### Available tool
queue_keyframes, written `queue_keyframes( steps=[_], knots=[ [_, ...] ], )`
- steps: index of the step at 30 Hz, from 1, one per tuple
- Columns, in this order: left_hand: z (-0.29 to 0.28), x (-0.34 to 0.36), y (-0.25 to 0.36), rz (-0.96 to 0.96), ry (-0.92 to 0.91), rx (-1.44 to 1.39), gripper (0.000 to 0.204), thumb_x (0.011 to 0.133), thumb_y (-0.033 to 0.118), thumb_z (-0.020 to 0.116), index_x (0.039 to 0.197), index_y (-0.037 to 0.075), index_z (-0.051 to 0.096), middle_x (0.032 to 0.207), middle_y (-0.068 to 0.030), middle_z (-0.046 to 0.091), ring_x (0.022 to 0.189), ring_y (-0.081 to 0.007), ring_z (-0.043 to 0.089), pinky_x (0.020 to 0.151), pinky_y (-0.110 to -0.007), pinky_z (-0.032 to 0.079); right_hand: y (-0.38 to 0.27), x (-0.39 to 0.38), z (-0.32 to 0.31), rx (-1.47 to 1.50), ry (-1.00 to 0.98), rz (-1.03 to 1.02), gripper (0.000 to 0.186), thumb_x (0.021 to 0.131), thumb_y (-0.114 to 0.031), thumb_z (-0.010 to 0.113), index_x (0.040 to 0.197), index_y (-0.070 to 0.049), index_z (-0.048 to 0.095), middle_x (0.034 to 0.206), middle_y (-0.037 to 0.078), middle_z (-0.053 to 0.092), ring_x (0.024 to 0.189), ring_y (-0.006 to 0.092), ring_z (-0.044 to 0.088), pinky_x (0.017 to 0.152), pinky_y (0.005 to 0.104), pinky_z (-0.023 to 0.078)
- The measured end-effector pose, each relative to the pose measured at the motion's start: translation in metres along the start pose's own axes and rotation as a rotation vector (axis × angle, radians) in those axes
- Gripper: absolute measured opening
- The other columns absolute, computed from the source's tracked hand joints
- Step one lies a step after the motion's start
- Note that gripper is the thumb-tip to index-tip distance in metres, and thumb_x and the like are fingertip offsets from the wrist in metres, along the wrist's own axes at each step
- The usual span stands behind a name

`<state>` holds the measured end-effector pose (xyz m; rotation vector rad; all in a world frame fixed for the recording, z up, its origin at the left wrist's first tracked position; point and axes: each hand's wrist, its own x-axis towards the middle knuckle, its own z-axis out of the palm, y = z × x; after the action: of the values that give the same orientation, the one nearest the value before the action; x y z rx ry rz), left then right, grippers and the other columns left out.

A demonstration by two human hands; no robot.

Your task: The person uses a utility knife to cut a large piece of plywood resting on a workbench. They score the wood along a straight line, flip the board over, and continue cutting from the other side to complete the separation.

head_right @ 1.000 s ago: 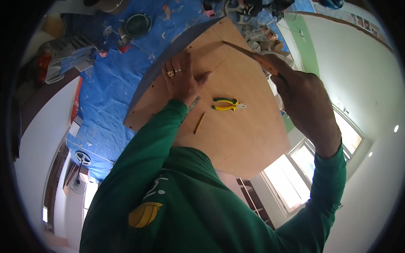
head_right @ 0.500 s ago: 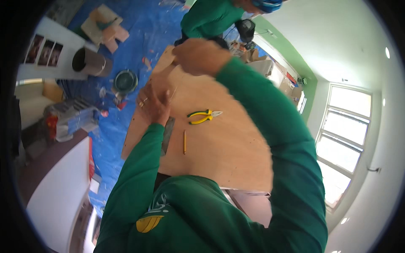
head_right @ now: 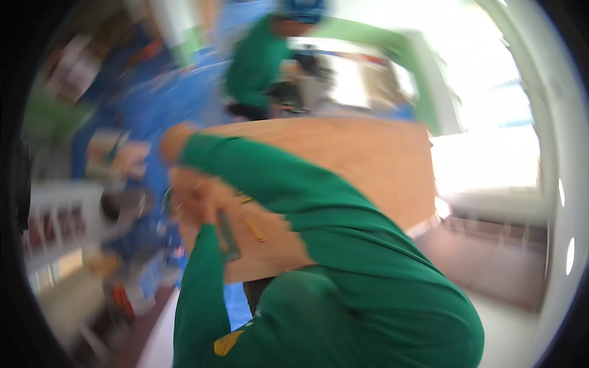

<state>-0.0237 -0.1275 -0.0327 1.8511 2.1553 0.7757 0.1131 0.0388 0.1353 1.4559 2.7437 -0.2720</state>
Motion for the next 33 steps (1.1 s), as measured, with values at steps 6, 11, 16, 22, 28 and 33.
queue_keyframes(
  steps=[6,11,16,22,28,33],
  knots=[
    [-0.041,-0.004,0.028,-0.014,-0.121,0.196,0.088,0.103,0.069,0.054,0.162,0.004,0.045,0.15,-0.026,0.054,0.141,-0.042,0.048,0.117,-0.062,0.033,-0.014,0.027,0.027,0.003,0.192,0.377,0.008,0.078,-0.021,0.082,0.084,-0.019,0.086,0.082,0.004,0.08,0.07,0.0267,0.075,0.054,0.049,0.056],
    [-0.056,-0.002,0.052,-0.061,-0.068,0.317,0.09,0.102,0.071,0.054,0.16,0.002,0.047,0.145,-0.0296,0.059,0.135,-0.0462,0.056,0.11,-0.062,0.043,-0.009,0.018,0.008,0.154,-0.014,0.482,0.008,0.081,-0.023,0.08,0.084,-0.019,0.087,0.086,0.006,0.081,0.076,0.0276,0.076,0.059,0.0491,0.057],
    [-0.046,0.038,0.028,-0.033,-0.211,0.212,0.093,0.1,0.076,0.052,0.157,0.003,0.052,0.141,-0.0311,0.064,0.129,-0.0499,0.062,0.106,-0.06,0.05,0.003,-0.028,-0.03,0.058,-0.054,0.418,0.021,0.091,-0.025,0.069,0.098,-0.017,0.087,0.102,0.011,0.082,0.094,0.033,0.078,0.077,0.0511,0.061],
    [-0.031,0.078,-0.008,-0.23,-0.463,0.063,0.074,0.11,0.064,0.04,0.118,-0.003,0.071,0.109,-0.0289,0.078,0.103,-0.0489,0.075,0.091,-0.059,0.058,0.033,-0.052,-0.055,0.102,-0.422,0.295,0.025,0.097,-0.017,0.061,0.109,-0.002,0.077,0.104,0.024,0.079,0.097,0.0447,0.077,0.083,0.0561,0.06],
    [-0.068,0.085,0.009,-0.346,-0.435,0.025,0.071,0.11,0.064,0.041,0.107,0.001,0.073,0.101,-0.0267,0.079,0.098,-0.0469,0.077,0.088,-0.058,0.06,-0.005,-0.039,-0.081,-0.062,-0.337,0.243,0.024,0.097,-0.013,0.06,0.095,0.003,0.078,0.1,0.029,0.078,0.099,0.0462,0.077,0.084,0.0563,0.061],
    [-0.054,0.085,0.004,-0.287,-0.413,0.007,0.071,0.112,0.064,0.039,0.106,0.001,0.071,0.095,-0.0281,0.078,0.093,-0.049,0.076,0.083,-0.059,0.06,0.017,-0.056,-0.147,-0.172,-0.527,0.094,0.027,0.101,-0.016,0.059,0.092,0.003,0.077,0.091,0.028,0.076,0.095,0.0448,0.077,0.084,0.0556,0.061]
  ],
)
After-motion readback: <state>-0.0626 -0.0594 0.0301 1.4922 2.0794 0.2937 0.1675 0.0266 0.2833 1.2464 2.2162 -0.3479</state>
